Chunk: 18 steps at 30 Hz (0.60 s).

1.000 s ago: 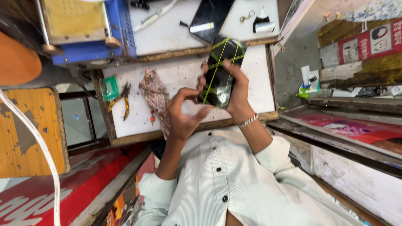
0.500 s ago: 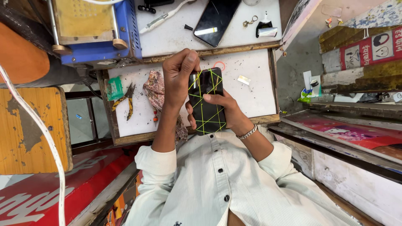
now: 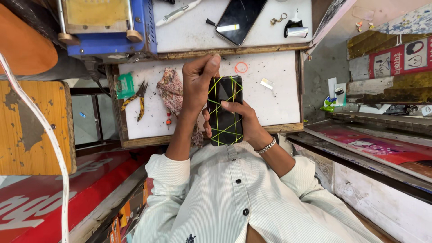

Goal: The person reassembles a smartphone by aligning and pressing the screen onto the chassis, then wipes the screen with a cloth. They then wrap a yellow rubber band around the phone multiple times to hold it together while the adhesive sets.

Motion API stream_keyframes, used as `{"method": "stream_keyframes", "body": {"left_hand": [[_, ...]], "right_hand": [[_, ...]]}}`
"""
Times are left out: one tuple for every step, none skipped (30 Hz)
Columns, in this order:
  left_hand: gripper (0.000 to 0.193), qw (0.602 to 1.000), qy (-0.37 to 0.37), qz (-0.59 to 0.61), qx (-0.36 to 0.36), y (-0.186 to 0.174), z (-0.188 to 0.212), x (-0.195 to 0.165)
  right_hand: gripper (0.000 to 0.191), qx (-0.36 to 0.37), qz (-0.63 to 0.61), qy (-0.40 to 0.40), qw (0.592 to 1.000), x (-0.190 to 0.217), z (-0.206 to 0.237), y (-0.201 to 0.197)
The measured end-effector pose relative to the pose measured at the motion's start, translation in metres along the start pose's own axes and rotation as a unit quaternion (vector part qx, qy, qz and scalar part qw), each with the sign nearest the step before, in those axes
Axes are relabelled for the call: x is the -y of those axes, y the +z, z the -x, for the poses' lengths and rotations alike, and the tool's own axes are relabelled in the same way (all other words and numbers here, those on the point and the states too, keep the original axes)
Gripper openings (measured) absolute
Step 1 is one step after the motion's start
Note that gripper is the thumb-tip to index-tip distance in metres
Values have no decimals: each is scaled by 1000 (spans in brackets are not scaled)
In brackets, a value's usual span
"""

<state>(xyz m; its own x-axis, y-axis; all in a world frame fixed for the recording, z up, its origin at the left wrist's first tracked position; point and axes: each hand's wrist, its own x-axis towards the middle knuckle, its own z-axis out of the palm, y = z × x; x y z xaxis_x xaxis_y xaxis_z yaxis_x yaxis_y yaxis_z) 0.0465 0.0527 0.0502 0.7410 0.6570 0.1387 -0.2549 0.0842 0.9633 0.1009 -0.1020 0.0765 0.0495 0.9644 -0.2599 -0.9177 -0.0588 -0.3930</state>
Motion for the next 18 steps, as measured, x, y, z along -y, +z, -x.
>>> {"method": "stream_keyframes", "body": {"left_hand": [[42,1000,-3,-17,-12,0,0,1],[40,999,-4,-34,-24,0,0,2],[38,998,0,-51,-34,1,0,1],[30,993,-18,-110,-34,0,2,-2],[31,985,-36,-168,-32,-1,8,-6],[40,973,-52,-222,-29,1,15,-9],[59,967,-105,-233,-2,3,25,-13],[82,956,-161,-244,24,5,38,-18],[92,942,-158,-292,53,8,50,-21],[102,925,-151,-340,79,13,58,-23],[111,904,-142,-389,104,15,63,-24],[109,904,-146,-390,98,15,65,-25],[108,903,-154,-389,96,14,67,-26],[106,903,-166,-384,98,13,68,-28],[104,888,-185,-407,108,10,67,-29],[103,872,-201,-431,114,7,64,-30],[102,855,-215,-456,118,2,61,-31],[101,855,-172,-468,144,-2,58,-32]], "right_hand": [[45,-25,12,-8,1000,-2,0,-1],[47,-48,26,-17,998,-3,-1,-3],[51,-69,42,-28,996,-3,-3,-5],[50,-133,65,-51,988,-4,-6,-8],[49,-199,87,-73,973,-5,-9,-11],[48,-265,111,-98,953,-4,-12,-15],[47,-264,116,-124,950,-4,-14,-21],[45,-264,119,-146,946,-4,-16,-27],[43,-263,122,-167,942,-5,-16,-34],[45,-279,114,-142,943,-7,-14,-41],[46,-291,105,-119,943,-11,-13,-48],[48,-304,95,-96,943,-13,-13,-56],[46,-273,132,-89,949,-14,-11,-64],[44,-248,165,-79,951,-14,-7,-72],[43,-222,198,-67,952,-13,-1,-79],[40,-239,288,-59,926,-6,5,-86],[42,-251,376,-51,890,3,13,-93],[46,-261,462,-42,847,13,20,-97]]}}
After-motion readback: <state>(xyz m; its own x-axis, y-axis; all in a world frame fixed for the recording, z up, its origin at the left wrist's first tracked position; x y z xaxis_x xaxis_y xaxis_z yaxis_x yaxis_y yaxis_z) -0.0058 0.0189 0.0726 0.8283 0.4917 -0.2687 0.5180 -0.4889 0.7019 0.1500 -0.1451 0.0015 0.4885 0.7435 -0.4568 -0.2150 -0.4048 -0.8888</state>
